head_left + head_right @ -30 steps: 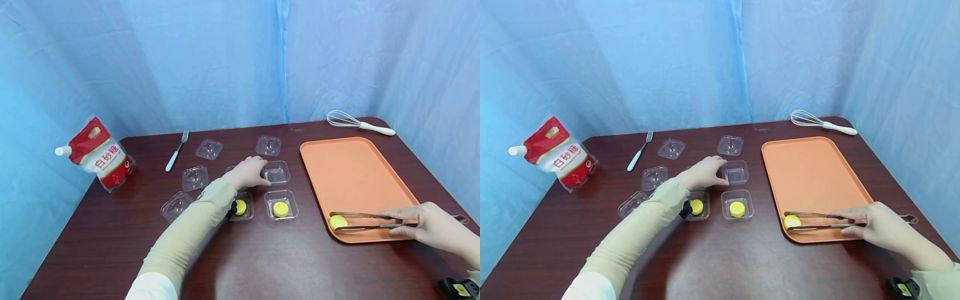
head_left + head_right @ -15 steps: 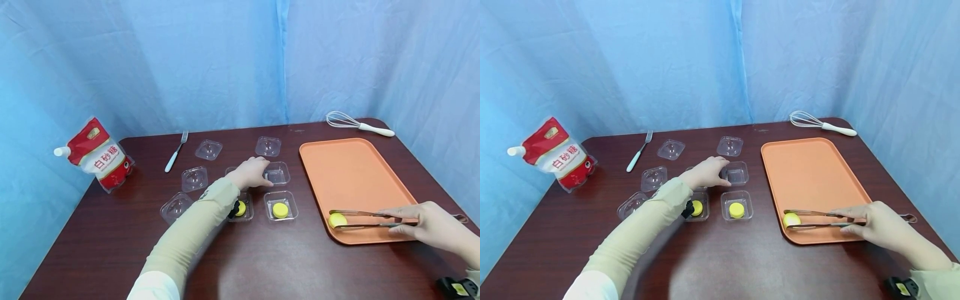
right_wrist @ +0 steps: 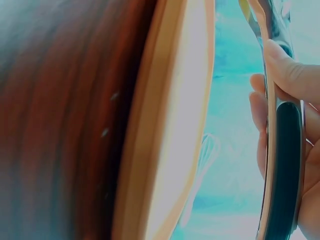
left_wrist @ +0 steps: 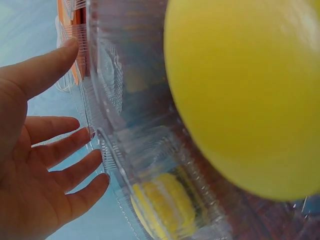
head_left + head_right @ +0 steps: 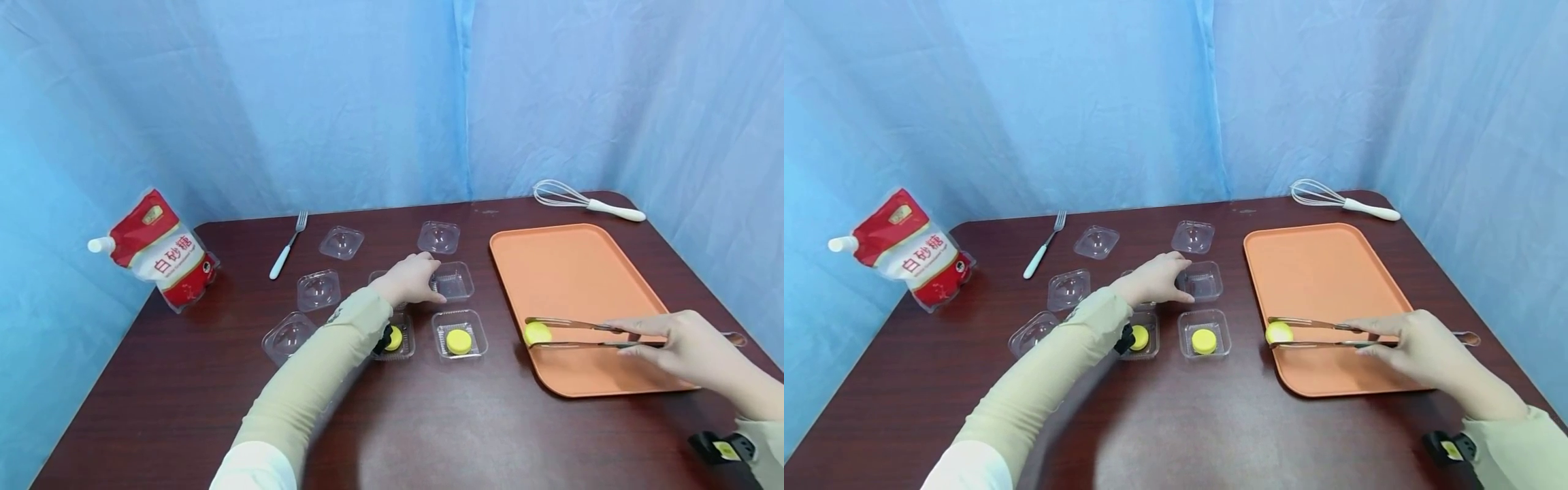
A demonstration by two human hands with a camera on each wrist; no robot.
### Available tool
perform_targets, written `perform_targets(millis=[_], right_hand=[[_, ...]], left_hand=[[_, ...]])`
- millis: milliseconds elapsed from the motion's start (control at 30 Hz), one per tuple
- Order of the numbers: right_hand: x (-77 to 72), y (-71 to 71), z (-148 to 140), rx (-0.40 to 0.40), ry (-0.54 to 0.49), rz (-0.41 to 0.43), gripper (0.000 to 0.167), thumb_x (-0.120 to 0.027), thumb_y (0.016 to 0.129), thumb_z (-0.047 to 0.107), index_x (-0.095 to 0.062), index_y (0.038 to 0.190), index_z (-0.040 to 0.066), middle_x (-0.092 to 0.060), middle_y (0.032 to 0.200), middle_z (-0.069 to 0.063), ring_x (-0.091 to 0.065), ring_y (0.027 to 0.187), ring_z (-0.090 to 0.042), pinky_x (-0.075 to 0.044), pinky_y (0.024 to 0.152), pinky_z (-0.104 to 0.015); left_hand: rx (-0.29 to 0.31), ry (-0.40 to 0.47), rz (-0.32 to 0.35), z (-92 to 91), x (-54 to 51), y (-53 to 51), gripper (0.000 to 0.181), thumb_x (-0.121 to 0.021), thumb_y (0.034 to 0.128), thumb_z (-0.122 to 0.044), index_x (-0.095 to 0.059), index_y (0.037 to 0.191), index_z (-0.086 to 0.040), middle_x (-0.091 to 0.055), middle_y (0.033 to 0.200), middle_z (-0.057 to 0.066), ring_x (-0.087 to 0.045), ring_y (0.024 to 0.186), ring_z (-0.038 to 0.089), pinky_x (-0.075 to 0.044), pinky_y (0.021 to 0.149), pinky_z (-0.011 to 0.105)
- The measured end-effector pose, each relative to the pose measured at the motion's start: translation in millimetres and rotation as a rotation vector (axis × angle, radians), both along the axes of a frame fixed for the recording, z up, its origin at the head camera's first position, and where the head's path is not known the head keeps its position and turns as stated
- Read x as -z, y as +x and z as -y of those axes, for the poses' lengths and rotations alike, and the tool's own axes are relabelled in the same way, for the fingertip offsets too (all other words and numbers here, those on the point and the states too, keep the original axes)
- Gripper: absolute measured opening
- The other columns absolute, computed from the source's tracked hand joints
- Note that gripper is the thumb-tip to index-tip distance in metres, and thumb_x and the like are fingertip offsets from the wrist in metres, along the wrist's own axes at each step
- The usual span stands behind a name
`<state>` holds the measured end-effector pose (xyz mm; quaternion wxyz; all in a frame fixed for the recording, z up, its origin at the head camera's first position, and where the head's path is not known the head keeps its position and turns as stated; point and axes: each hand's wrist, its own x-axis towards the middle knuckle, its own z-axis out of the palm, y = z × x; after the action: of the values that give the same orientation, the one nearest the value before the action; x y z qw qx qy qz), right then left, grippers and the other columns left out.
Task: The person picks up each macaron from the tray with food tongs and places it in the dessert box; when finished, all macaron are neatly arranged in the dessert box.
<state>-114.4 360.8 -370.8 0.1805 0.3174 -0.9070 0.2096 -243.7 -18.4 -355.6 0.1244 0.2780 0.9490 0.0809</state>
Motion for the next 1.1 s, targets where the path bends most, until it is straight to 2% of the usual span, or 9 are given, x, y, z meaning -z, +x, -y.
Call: perform_targets(millis=[100, 267, 433, 567, 700, 900, 1100], right_hand=[[-2.3, -6.0, 6.7, 0.012, -0.021, -0.015, 0.040, -0.085, 0.061, 0.014, -0.074, 0.100, 0.017, -0.066, 0.069, 0.011, -0.017, 0.044, 0.014, -0.019, 0.040, -0.005], [-8.5, -14.7, 19.9, 0.068, -0.027, -0.011, 0.050, -0.085, 0.056, 0.000, -0.075, 0.102, 0.016, -0.067, 0.068, 0.006, -0.011, 0.043, 0.012, -0.018, 0.037, -0.009], [-15.0, -22.1, 33.2, 0.114, -0.010, 0.003, 0.047, -0.084, 0.060, -0.001, -0.074, 0.104, 0.014, -0.072, 0.075, -0.006, -0.006, 0.044, 0.012, -0.016, 0.036, -0.012], [-20.5, -28.4, 44.0, 0.149, -0.004, 0.020, 0.043, -0.082, 0.065, 0.002, -0.074, 0.106, 0.011, -0.073, 0.080, -0.010, -0.012, 0.042, 0.011, -0.017, 0.036, -0.013], [-25.0, -35.1, 53.8, 0.165, -0.008, 0.023, 0.040, -0.081, 0.068, 0.003, -0.074, 0.106, 0.011, -0.073, 0.078, -0.009, -0.026, 0.041, 0.010, -0.020, 0.037, -0.014], [-30.1, -45.4, 68.2, 0.193, -0.008, 0.046, 0.038, -0.080, 0.072, 0.007, -0.073, 0.109, 0.014, -0.071, 0.074, -0.004, -0.022, 0.037, 0.006, -0.022, 0.038, -0.018], [-32.8, -56.2, 85.8, 0.229, 0.020, 0.091, 0.037, -0.078, 0.076, 0.011, -0.072, 0.112, 0.012, -0.071, 0.074, -0.007, -0.019, 0.035, 0.000, -0.020, 0.038, -0.021]], left_hand=[[-0.007, 0.016, 0.001, 0.5, 0.8, -0.6, 0.072, -0.071, 0.0817, -0.041, -0.047, 0.139, -0.005, -0.049, 0.130, 0.011, -0.050, 0.117, 0.024, -0.043, 0.099, 0.033], [0.004, 0.031, -0.009, 0.9, 2.3, -2.9, 0.068, -0.072, 0.0808, -0.041, -0.051, 0.135, -0.005, -0.052, 0.123, 0.010, -0.051, 0.110, 0.023, -0.044, 0.096, 0.032], [0.020, 0.028, -0.002, 1.6, 1.8, -4.4, 0.067, -0.073, 0.0802, -0.041, -0.053, 0.133, -0.005, -0.053, 0.122, 0.010, -0.051, 0.110, 0.023, -0.044, 0.097, 0.032], [0.026, 0.021, 0.009, 2.5, 0.0, -5.0, 0.068, -0.073, 0.0803, -0.041, -0.052, 0.134, -0.004, -0.052, 0.124, 0.011, -0.051, 0.112, 0.023, -0.043, 0.099, 0.031], [0.030, 0.030, 0.012, 2.6, 0.8, -6.0, 0.069, -0.073, 0.0801, -0.039, -0.051, 0.135, -0.003, -0.052, 0.125, 0.011, -0.052, 0.111, 0.023, -0.043, 0.099, 0.030], [0.027, 0.035, 0.021, 3.7, 3.2, -7.1, 0.073, -0.073, 0.0796, -0.040, -0.048, 0.137, -0.003, -0.050, 0.129, 0.012, -0.052, 0.116, 0.023, -0.041, 0.102, 0.030], [0.020, 0.047, 0.034, 3.5, 2.8, -6.8, 0.074, -0.075, 0.0786, -0.039, -0.048, 0.137, -0.003, -0.050, 0.130, 0.012, -0.052, 0.118, 0.023, -0.041, 0.103, 0.030]])
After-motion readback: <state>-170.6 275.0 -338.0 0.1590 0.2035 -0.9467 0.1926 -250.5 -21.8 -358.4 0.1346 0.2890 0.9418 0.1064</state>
